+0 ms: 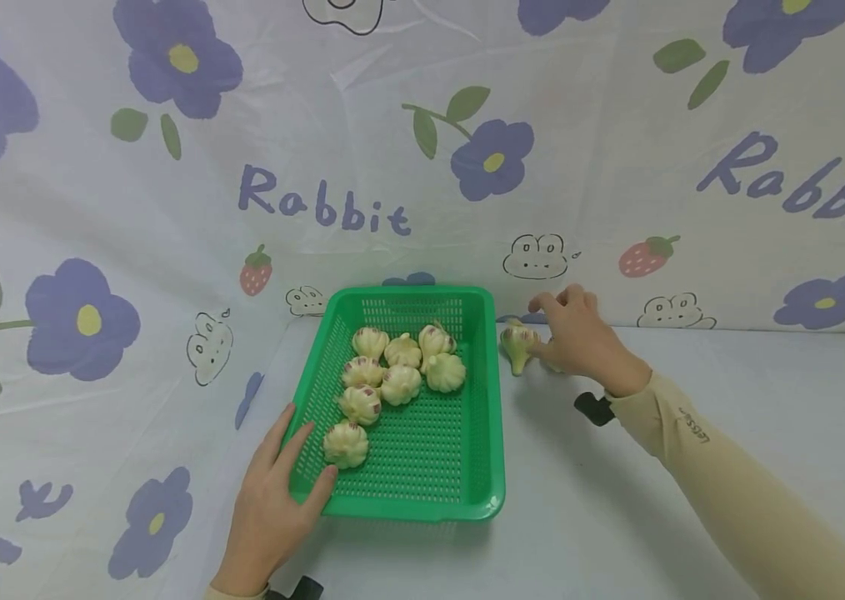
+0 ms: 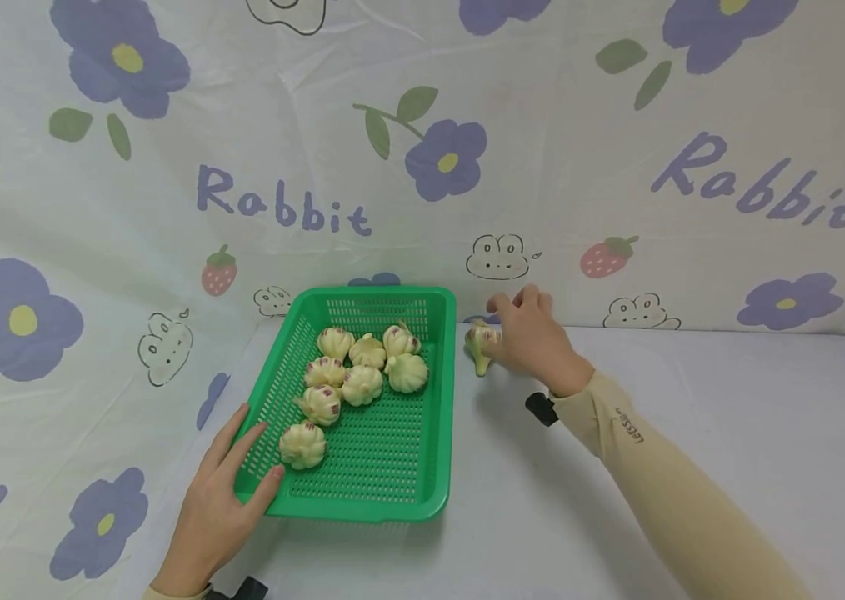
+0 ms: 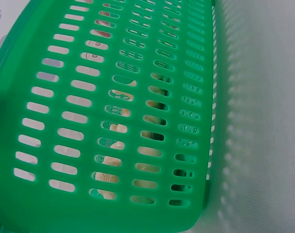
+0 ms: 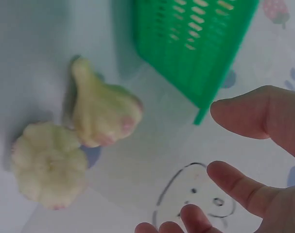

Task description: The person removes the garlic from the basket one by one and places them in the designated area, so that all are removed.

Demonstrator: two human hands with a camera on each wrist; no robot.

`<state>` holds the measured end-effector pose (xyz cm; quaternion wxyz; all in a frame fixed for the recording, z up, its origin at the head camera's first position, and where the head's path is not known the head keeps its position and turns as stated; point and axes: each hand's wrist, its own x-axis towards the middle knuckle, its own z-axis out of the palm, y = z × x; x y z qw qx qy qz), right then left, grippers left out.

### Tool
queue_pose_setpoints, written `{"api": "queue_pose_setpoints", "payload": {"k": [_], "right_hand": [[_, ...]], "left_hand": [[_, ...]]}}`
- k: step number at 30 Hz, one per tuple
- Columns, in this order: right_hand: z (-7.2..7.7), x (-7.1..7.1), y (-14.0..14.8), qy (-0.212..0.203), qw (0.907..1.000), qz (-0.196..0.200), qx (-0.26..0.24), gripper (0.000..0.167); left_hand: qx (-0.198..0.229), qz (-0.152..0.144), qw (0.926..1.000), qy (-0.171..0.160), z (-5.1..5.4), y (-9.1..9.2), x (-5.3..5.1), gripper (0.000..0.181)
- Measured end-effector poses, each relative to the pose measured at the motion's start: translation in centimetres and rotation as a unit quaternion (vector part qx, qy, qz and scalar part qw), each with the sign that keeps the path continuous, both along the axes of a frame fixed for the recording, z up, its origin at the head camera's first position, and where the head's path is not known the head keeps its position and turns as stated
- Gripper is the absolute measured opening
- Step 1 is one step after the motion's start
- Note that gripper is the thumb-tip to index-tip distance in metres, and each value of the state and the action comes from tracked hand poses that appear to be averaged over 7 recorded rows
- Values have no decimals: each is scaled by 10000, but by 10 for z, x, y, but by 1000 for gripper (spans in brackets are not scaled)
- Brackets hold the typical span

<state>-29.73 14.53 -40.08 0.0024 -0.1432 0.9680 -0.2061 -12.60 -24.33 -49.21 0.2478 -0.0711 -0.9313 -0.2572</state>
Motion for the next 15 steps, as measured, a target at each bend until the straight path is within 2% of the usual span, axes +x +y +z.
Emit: {"api": "queue_pose_setpoints", "payload": {"k": [6,9,15], "right_hand": [[16,10,-14,38,9998,139,-128,51],[19,15,-20,190,9991,321,-210,49],[23,21,-33,456,9969,601,-200,47]], "left_hand": [[17,50,9998,-204,3,1,0,71],[26,71,9993,-360,4,1,1,79],[53,114,9987,-500,6,1,2,83]]}}
